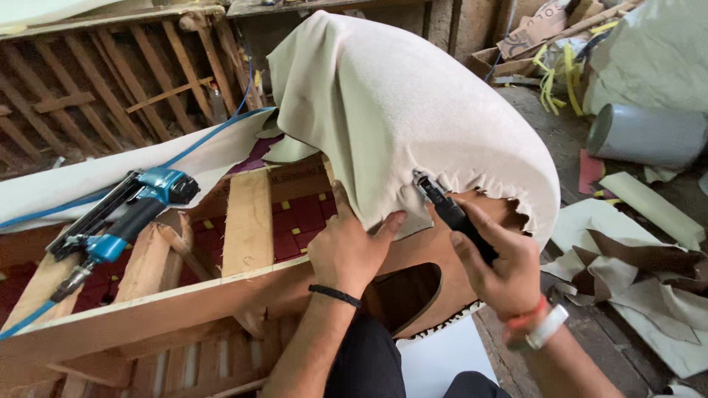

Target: The person stretches and staples a white fabric cover over a wooden furniture frame using a pneumatic staple gun. They smooth the fabric, fold edges, and trim excess material with a utility knife.

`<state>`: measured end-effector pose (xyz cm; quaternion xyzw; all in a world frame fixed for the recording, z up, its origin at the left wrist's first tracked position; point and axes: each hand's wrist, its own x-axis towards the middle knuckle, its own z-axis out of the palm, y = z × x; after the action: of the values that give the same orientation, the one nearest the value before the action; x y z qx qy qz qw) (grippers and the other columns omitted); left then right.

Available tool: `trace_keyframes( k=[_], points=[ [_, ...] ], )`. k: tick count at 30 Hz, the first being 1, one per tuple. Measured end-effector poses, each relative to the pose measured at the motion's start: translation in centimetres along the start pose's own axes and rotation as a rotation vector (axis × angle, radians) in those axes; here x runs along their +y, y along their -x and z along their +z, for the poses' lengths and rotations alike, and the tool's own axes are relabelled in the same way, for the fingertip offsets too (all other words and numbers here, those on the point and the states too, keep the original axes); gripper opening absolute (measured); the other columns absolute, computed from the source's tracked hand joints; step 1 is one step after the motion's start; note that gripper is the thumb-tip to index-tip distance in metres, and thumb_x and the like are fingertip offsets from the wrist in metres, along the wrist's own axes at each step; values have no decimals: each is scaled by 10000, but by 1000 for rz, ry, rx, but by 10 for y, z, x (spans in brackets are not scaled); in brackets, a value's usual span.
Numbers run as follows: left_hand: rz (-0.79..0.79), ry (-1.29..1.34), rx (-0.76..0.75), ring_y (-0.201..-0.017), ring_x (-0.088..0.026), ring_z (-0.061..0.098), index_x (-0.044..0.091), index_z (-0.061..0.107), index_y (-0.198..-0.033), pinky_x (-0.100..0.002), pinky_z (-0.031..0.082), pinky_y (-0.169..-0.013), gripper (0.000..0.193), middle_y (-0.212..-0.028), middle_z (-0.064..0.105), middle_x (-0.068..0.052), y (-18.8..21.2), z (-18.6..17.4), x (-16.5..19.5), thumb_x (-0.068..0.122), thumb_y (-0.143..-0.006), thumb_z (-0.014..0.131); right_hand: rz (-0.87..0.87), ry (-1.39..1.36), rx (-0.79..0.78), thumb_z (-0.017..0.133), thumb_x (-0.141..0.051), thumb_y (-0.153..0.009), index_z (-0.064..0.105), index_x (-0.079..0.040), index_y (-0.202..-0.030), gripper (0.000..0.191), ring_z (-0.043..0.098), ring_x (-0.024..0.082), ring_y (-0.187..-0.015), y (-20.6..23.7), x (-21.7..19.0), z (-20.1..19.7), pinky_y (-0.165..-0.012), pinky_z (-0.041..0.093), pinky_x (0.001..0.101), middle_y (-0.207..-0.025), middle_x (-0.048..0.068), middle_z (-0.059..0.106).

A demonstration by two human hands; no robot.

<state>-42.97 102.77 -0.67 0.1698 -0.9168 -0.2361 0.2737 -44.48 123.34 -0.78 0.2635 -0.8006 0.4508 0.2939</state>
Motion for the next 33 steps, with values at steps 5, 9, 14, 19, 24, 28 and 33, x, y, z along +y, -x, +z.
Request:
trace_keyframes(
  k=[5,9,14,19,24,28,33],
  points=[
    [-1,-65,48,-648,-390,738,-88,354,-1492,-507,588,-538,1201,-755,732,-222,0,1,-1,742,-710,731,201,-13,-121,755,-210,-896,702,-114,-1354,471,521,75,-529,-2,6,-3,-487,442,284,-589,83,577],
    [14,-28,73,-663,-394,743,-103,352,-1492,-514,590,-532,1194,-757,727,-233,-1,-1,0,745,-730,704,18,-37,-60,747,-162,-894,686,-85,-1332,449,587,68,-539,-8,7,3,-534,482,255,-610,85,631],
    [-12,-80,-54,-730,-417,745,-77,323,-1533,-521,597,-595,1177,-786,720,-235,-5,-5,-1,767,-778,644,-132,-197,-74,726,-129,-937,651,-24,-1339,422,640,67,-725,-23,5,12,-692,531,243,-830,127,713],
    [-53,-38,-89,-777,-406,749,-63,242,-1567,-520,594,-640,1257,-806,745,-210,-7,-4,-3,764,-718,660,-192,-211,-147,768,-149,-894,665,-19,-1327,464,671,26,-713,-25,-16,19,-651,521,231,-885,148,728],
    [-31,-33,-93,-795,-407,746,-67,210,-1567,-512,599,-639,1273,-853,743,-235,-10,-6,-7,764,-727,683,121,-427,-196,722,-129,-917,681,-37,-1343,437,482,59,-651,-4,-24,17,-571,419,225,-708,47,584],
    [-36,-10,-68,-774,-401,752,-53,221,-1579,-504,606,-629,1262,-839,749,-226,-9,-7,-4,752,-723,681,365,-532,-200,640,-72,-879,635,-55,-1407,529,530,86,-613,32,-10,3,-552,429,235,-744,29,643],
    [-48,-21,-48,-763,-394,759,-16,272,-1562,-501,612,-631,1253,-833,751,-229,-7,-7,2,762,-679,703,59,-149,-185,695,-86,-821,568,-48,-1408,602,706,142,-599,45,-9,1,-606,542,268,-727,86,714]
  ],
)
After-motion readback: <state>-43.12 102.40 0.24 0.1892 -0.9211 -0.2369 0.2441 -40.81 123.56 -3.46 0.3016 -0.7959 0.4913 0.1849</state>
